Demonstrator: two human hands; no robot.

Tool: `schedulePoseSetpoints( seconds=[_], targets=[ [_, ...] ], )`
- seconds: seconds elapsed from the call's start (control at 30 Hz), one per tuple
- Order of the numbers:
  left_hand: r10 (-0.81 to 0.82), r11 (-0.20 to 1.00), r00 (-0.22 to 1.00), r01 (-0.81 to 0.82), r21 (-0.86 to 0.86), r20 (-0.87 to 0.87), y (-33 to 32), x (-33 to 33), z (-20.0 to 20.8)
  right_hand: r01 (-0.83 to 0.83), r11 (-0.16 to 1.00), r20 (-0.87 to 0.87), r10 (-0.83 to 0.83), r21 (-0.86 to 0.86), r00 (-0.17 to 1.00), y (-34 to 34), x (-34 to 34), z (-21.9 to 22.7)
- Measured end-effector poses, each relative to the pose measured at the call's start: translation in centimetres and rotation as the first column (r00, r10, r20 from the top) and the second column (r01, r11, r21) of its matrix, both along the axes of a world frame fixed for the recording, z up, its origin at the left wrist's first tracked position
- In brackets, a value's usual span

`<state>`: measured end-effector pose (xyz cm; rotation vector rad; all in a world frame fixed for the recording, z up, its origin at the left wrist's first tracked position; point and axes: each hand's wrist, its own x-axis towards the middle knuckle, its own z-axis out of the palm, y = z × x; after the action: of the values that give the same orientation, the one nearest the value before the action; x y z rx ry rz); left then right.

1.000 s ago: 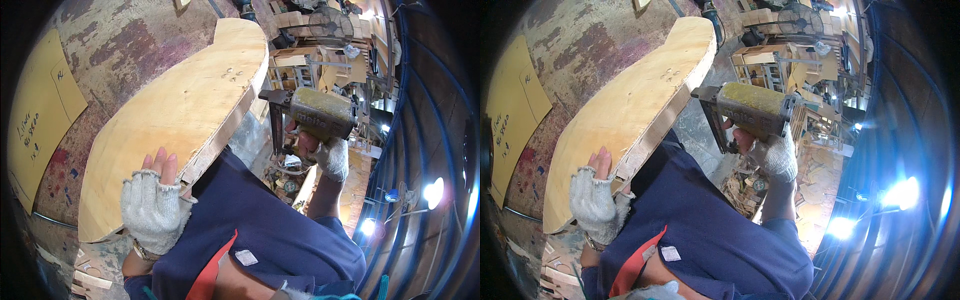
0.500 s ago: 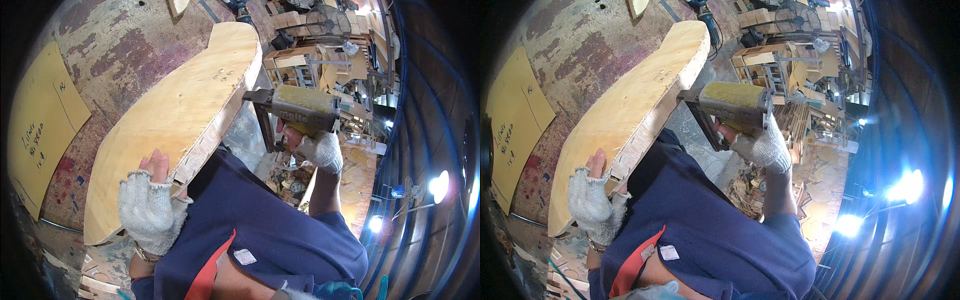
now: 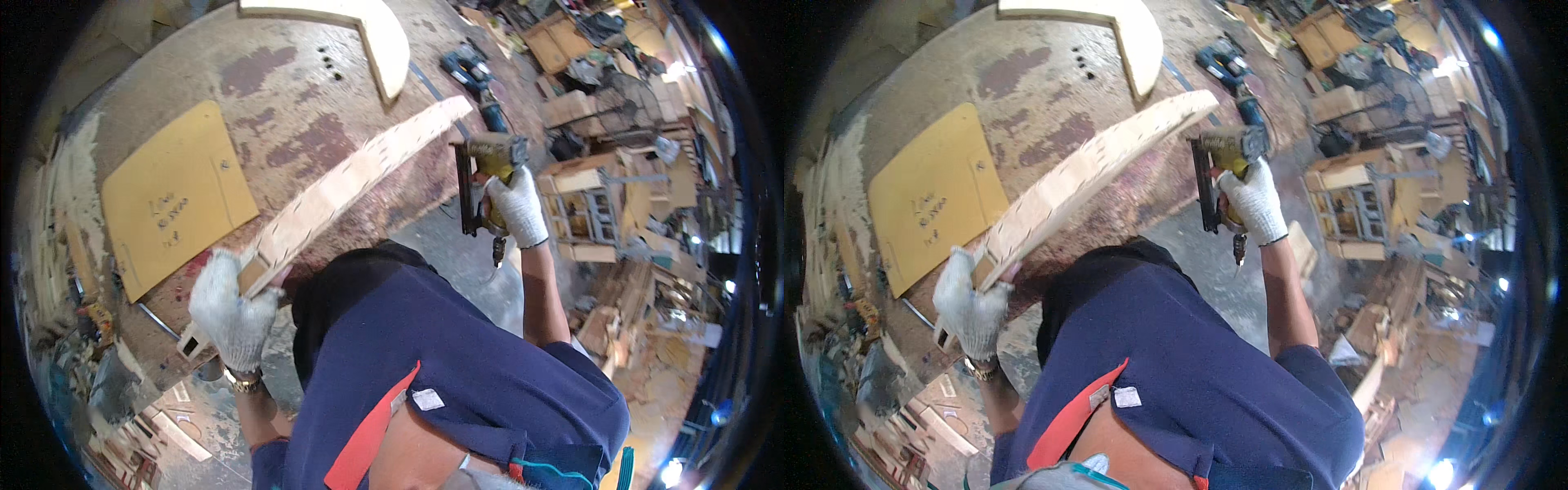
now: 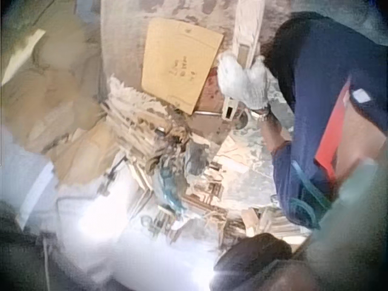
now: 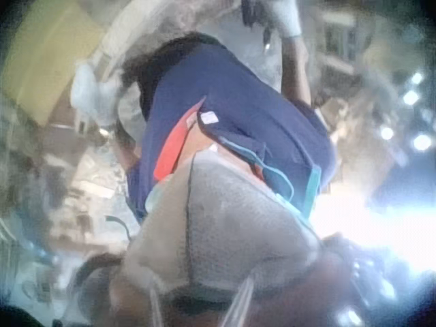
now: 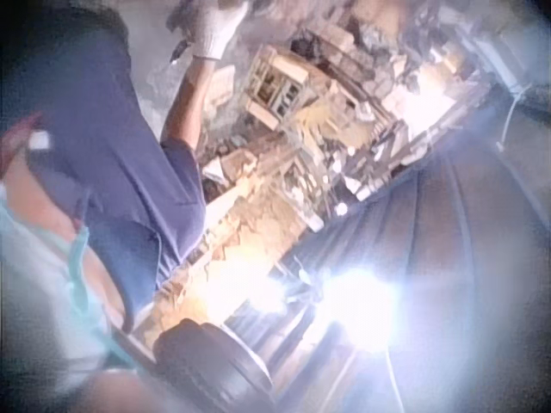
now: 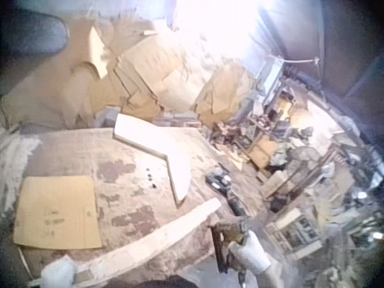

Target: The person uses a nail gun to fasten small wooden pieces onto a curved wooden frame. They repeatedly pick up pieces, align them, and drive nails before placing the assembled frame on the workbench.

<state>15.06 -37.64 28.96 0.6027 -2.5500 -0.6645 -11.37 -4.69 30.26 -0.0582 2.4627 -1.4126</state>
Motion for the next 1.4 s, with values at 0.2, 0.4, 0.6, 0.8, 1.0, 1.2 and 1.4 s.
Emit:
schedulePoseSetpoints(
  seconds=[0.2, 0.4, 0.6, 0.8, 1.0, 1.2, 1.4],
  targets=[
    [0.295, 0.956, 0.955, -0.295, 0.007, -0.018, 0.1, 8.9, -0.6, -0.160, 0.959, -0.077, 0.182, 0.234, 0.980, 2.0, -2.9, -8.1],
    [0.392, 0.918, 0.919, -0.394, -0.042, -0.048, 2.4, 11.7, 0.1, -0.272, 0.929, -0.008, 0.283, 0.250, 0.959, 2.8, -5.2, -10.9],
    [0.427, 0.902, 0.904, -0.424, -0.075, 0.019, 4.0, 12.4, 6.0, -0.329, 0.898, 0.023, 0.337, 0.292, 0.941, 5.2, -8.5, -9.8],
    [0.522, 0.845, 0.853, -0.513, -0.151, 0.024, 4.6, 10.6, 6.7, -0.226, 0.918, -0.086, 0.267, 0.325, 0.960, 7.6, -10.0, -14.5],
    [0.484, 0.874, 0.856, -0.482, 0.057, -0.185, 4.2, 0.3, -0.1, -0.211, 0.897, -0.107, 0.272, 0.389, 0.956, 5.1, -11.3, -18.5],
    [0.477, 0.863, 0.870, -0.490, -0.120, -0.124, 3.9, -10.9, -0.2, -0.299, 0.867, -0.178, 0.393, 0.399, 0.902, 1.9, -13.1, -19.6],
    [0.527, 0.815, 0.849, -0.518, -0.259, -0.036, 3.5, -15.9, -1.1, -0.323, 0.766, -0.264, 0.530, 0.556, 0.806, -0.2, -12.9, -24.6]
  ],
)
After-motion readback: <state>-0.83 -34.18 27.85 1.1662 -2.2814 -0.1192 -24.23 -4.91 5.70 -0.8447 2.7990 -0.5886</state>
